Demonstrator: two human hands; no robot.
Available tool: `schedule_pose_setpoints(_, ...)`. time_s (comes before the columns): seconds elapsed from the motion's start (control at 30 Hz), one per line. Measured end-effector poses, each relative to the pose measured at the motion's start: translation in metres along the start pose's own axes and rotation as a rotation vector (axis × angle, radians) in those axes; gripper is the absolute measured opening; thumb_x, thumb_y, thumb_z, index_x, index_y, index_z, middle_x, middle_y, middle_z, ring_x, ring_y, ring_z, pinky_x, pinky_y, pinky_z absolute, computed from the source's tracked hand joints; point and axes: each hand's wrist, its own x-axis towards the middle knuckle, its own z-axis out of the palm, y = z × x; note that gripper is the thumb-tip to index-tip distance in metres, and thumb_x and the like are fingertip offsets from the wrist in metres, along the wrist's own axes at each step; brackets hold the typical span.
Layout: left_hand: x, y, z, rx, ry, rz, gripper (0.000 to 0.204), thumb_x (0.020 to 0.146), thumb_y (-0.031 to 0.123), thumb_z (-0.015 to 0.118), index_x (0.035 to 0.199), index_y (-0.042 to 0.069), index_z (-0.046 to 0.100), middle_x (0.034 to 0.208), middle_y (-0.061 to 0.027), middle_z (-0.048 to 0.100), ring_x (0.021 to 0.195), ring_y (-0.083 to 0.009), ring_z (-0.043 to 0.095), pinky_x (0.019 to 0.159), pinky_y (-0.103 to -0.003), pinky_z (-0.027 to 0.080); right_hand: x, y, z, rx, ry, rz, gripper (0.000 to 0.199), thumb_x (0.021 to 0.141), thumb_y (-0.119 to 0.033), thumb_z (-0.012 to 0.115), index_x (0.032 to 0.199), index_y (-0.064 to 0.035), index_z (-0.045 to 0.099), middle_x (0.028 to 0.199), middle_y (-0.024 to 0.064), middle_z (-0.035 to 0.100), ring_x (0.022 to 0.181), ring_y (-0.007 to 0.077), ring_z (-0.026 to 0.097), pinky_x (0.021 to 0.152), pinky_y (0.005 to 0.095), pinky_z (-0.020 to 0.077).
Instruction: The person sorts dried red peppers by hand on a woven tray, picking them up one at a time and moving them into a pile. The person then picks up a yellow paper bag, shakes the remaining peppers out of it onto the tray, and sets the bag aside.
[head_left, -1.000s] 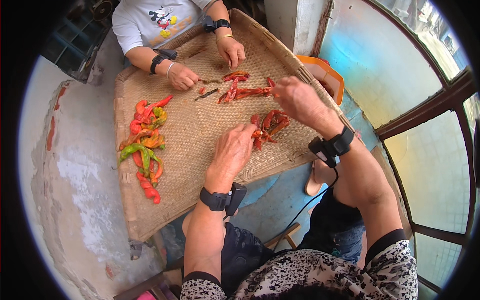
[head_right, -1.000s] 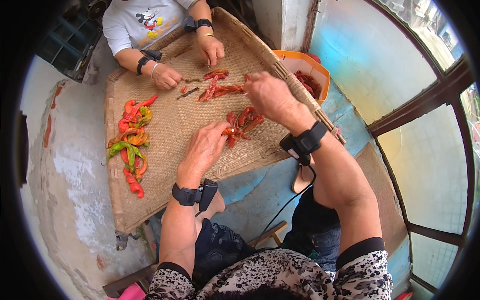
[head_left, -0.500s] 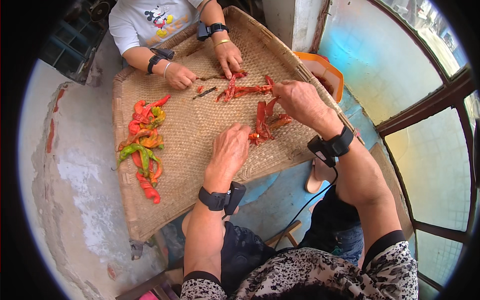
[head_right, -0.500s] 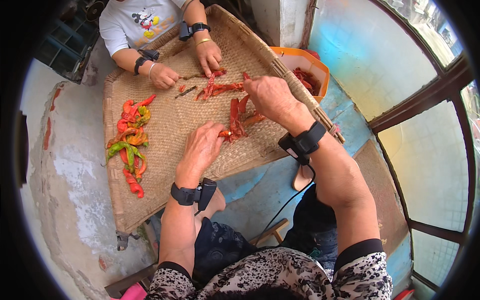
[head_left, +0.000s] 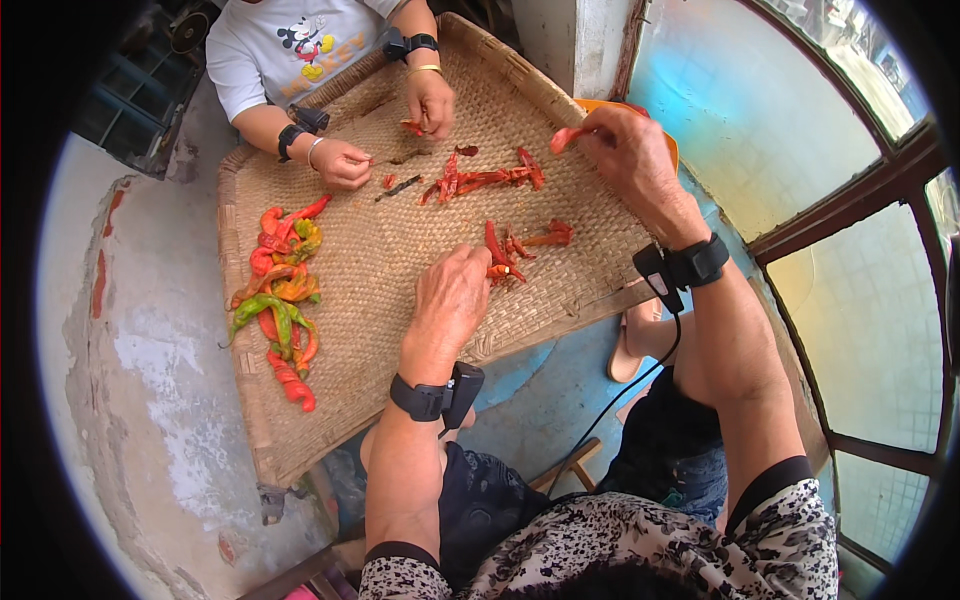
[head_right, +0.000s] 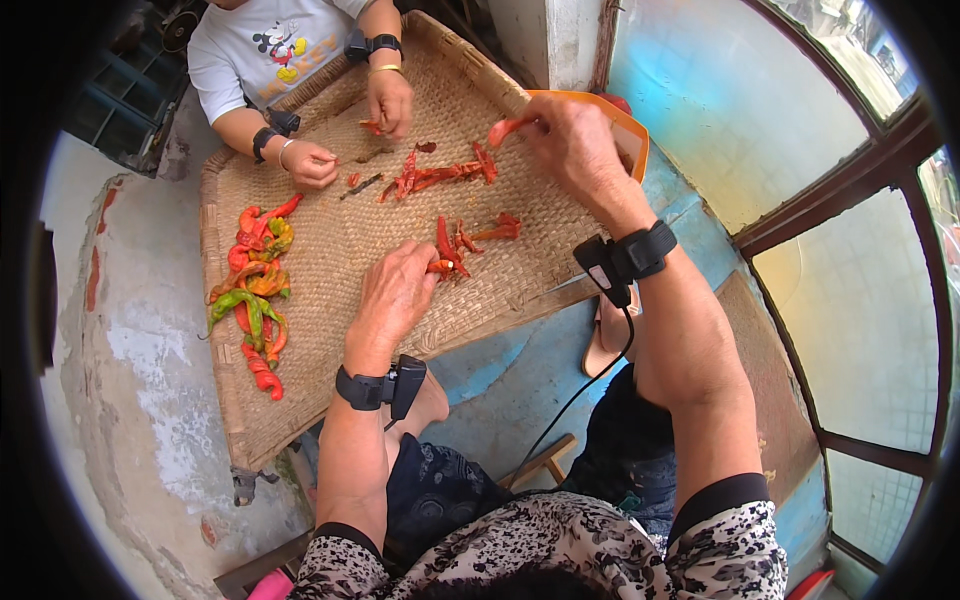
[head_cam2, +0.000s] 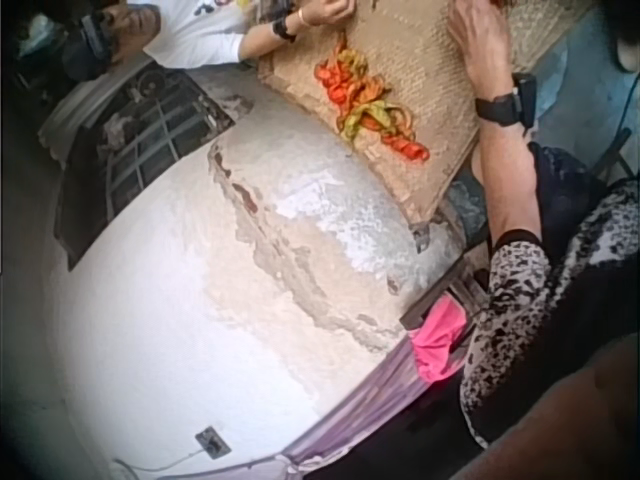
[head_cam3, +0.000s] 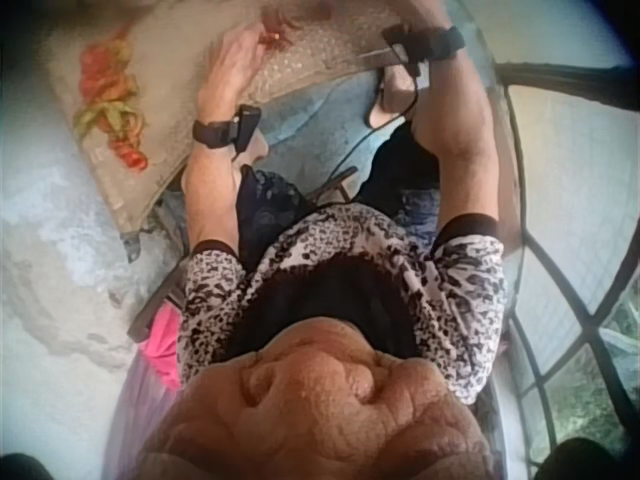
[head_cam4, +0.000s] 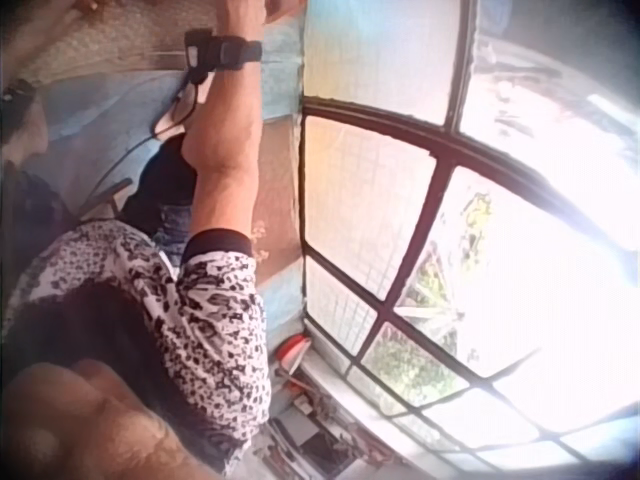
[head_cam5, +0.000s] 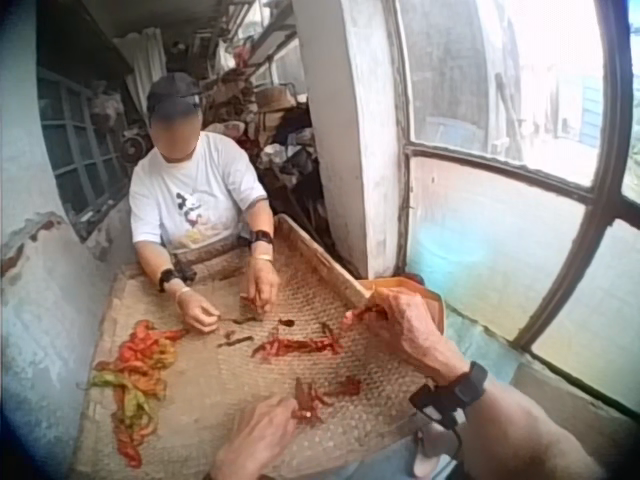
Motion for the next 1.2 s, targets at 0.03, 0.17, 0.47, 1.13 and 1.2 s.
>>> schedule_pose_setpoints(0.03,0.0,0.0,0.0,0.001,-0.009,0.0,0.02,0.078,0.004,0.062,0.097,0.004,0.055,0.09,-0.0148,0.058,0.084,-0.0361,0.059,0.072,-0.044,0.048,0.005,0.015,0.004,-0.045,0.124,0.005,0.01,0.08,-0.009,0.062,0.087,-0.0021,0.066,0.076,0.0203,0.064,0.072,0.0355,0.064,0.065,0.0401,0.0501)
schedule_pose_setpoints(0.17,0.0,-0.001,0.002,-0.016,0.029,0.01,0.025,0.078,0.003,0.062,0.101,0.004,0.054,0.091,-0.0152,0.059,0.084,-0.0364,0.059,0.071,-0.044,0.048,0.008,0.029,-0.003,-0.41,0.258,-0.018,0.022,0.081,-0.007,0.061,0.103,-0.0048,0.063,0.091,0.0198,0.063,0.082,0.0356,0.063,0.069,0.0423,0.0513)
schedule_pose_setpoints(0.47,-0.001,0.006,-0.005,-0.04,-0.041,-0.005,0.047,0.078,-0.004,0.057,0.122,0.013,0.054,0.093,-0.0146,0.058,0.084,-0.0362,0.059,0.072,-0.042,0.049,-0.037,-0.018,0.033,-0.359,-0.699,-0.137,0.013,0.079,-0.012,0.062,0.09,-0.0051,0.061,0.089,0.0141,0.062,0.087,0.0329,0.062,0.075,0.0433,0.0503)
schedule_pose_setpoints(1.13,-0.003,0.003,-0.001,-0.084,0.02,0.041,0.034,0.076,-0.005,0.058,0.108,0.006,0.057,0.094,-0.0155,0.057,0.088,-0.0365,0.058,0.076,-0.043,0.048,-0.02,0.002,0.048,-0.346,-0.283,-0.285,0.013,0.083,-0.015,0.055,0.076,-0.0046,0.059,0.07,0.0135,0.063,0.062,0.0283,0.065,0.051,0.0388,0.0539)
schedule_pose_setpoints(1.2,-0.009,-0.002,-0.002,-0.055,0.049,0.066,0.025,0.078,-0.003,0.056,0.102,0.004,0.057,0.09,-0.0156,0.057,0.085,-0.036,0.059,0.073,-0.044,0.049,-0.031,-0.038,0.063,-0.4,-0.587,-0.058,0.023,0.081,-0.024,0.062,0.083,-0.0016,0.065,0.078,0.0183,0.066,0.075,0.0335,0.067,0.065,0.0427,0.0549)
